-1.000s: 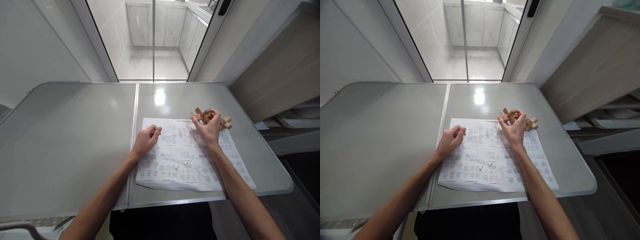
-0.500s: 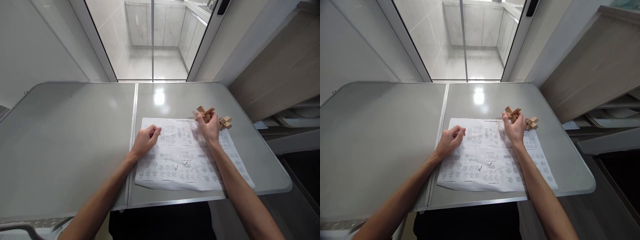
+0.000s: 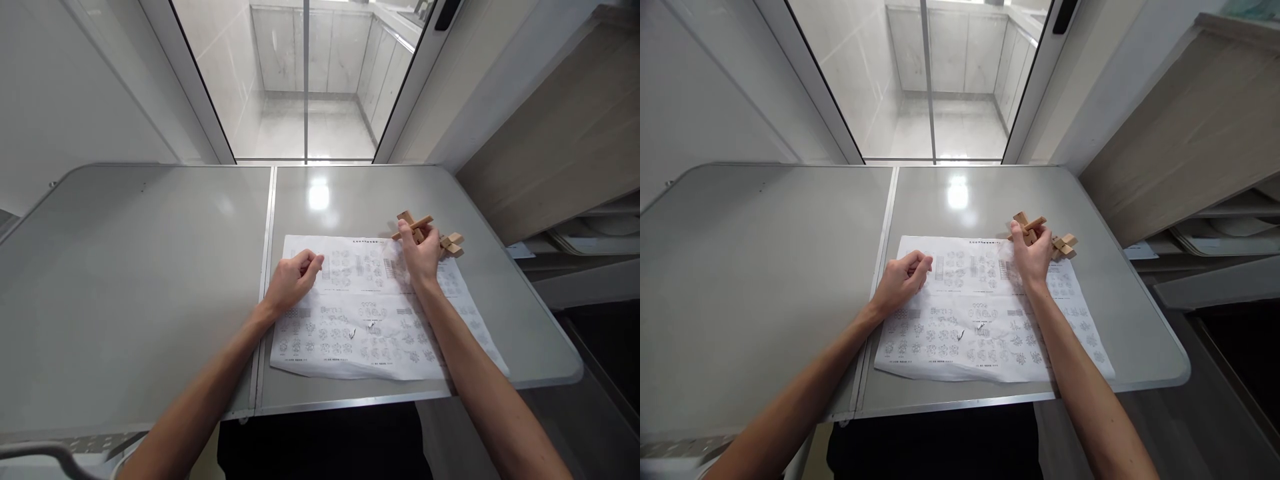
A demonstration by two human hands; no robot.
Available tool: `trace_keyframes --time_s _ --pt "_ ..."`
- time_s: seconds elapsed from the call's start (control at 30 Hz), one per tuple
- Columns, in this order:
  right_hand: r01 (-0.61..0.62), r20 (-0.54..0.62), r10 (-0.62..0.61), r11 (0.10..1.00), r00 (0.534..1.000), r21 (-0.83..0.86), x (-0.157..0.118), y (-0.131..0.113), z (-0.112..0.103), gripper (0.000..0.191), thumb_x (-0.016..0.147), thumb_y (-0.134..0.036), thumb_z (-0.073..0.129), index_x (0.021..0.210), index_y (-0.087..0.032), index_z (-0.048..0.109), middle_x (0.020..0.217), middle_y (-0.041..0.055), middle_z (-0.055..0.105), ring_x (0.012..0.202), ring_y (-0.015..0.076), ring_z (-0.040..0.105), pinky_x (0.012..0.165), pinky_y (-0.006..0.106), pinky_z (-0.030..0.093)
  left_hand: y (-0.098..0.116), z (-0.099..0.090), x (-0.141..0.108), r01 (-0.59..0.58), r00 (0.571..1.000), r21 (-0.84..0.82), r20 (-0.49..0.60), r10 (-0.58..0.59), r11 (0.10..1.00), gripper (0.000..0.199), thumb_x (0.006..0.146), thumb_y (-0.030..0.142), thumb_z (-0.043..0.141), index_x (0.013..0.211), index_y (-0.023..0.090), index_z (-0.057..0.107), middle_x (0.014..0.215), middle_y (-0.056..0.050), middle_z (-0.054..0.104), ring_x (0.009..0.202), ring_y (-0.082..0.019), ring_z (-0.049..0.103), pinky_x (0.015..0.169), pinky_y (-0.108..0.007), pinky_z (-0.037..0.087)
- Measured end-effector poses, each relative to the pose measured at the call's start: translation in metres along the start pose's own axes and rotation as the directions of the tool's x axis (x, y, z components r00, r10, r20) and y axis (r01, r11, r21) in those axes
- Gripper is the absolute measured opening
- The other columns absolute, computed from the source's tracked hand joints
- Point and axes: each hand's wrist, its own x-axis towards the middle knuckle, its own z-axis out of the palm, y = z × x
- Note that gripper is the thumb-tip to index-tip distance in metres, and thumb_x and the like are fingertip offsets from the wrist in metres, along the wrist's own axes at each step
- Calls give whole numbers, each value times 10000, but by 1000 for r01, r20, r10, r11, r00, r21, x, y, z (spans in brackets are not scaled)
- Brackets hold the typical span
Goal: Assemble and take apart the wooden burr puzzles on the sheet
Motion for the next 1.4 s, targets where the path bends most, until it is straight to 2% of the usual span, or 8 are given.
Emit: trace_keyframes --time_s 0.3,0.6,0.77,0.87,1.03,1.23,1.4 --pt "4 9 -4 1000 1000 27 5 7 0 678 890 -780 662 1247 -216 544 1304 213 666 1161 379 687 999 558 560 -1 0 0 -12 1000 8 5 12 1000 422 1087 516 519 798 213 575 533 57 497 458 -105 432 500 -262 337" --pt "2 -24 2 989 1000 147 7 8 5 801 898 -720 680 1435 -165 470 1413 234 639 1292 349 676 1074 505 558 -1 1 0 -15 1000 21 2 15 1000 413 1086 498 523 792 213 574 528 56 503 457 -107 447 509 -265 344" --pt "15 -29 -11 987 1000 159 6 7 4 877 912 -715 670 1540 -176 377 1442 244 616 1329 366 657 1061 537 563 -1 1 0 -14 1000 33 1 14 999 415 1089 500 520 795 212 573 528 60 498 463 -106 443 523 -266 348" --pt "64 -41 -59 987 997 150 6 9 4 850 923 -706 669 1536 -190 387 1465 237 603 1390 359 615 1100 537 545 -1 0 0 -13 1000 34 -1 13 999 421 1092 504 519 795 211 575 532 58 500 469 -106 448 529 -265 354" --pt "164 -90 -160 986 983 37 2 9 3 760 961 -676 645 1531 -219 434 1544 216 535 1448 345 569 1164 561 506 -2 0 0 -22 1000 36 3 22 999 419 1090 499 525 790 210 575 531 58 500 465 -105 442 521 -263 347" --pt "214 -127 -207 976 970 47 -2 6 2 698 968 -604 671 1508 -208 476 1551 203 521 1463 345 548 1217 542 461 -1 1 0 -19 1000 53 6 18 998 405 1091 474 514 789 209 567 528 61 498 467 -102 445 531 -261 350" --pt "281 -148 -281 959 948 -23 -1 8 2 605 979 -541 663 1478 -240 502 1527 181 546 1452 358 545 1201 609 452 -1 0 0 -17 1000 52 8 17 999 404 1092 479 513 795 210 566 531 61 501 472 -104 454 533 -259 353"
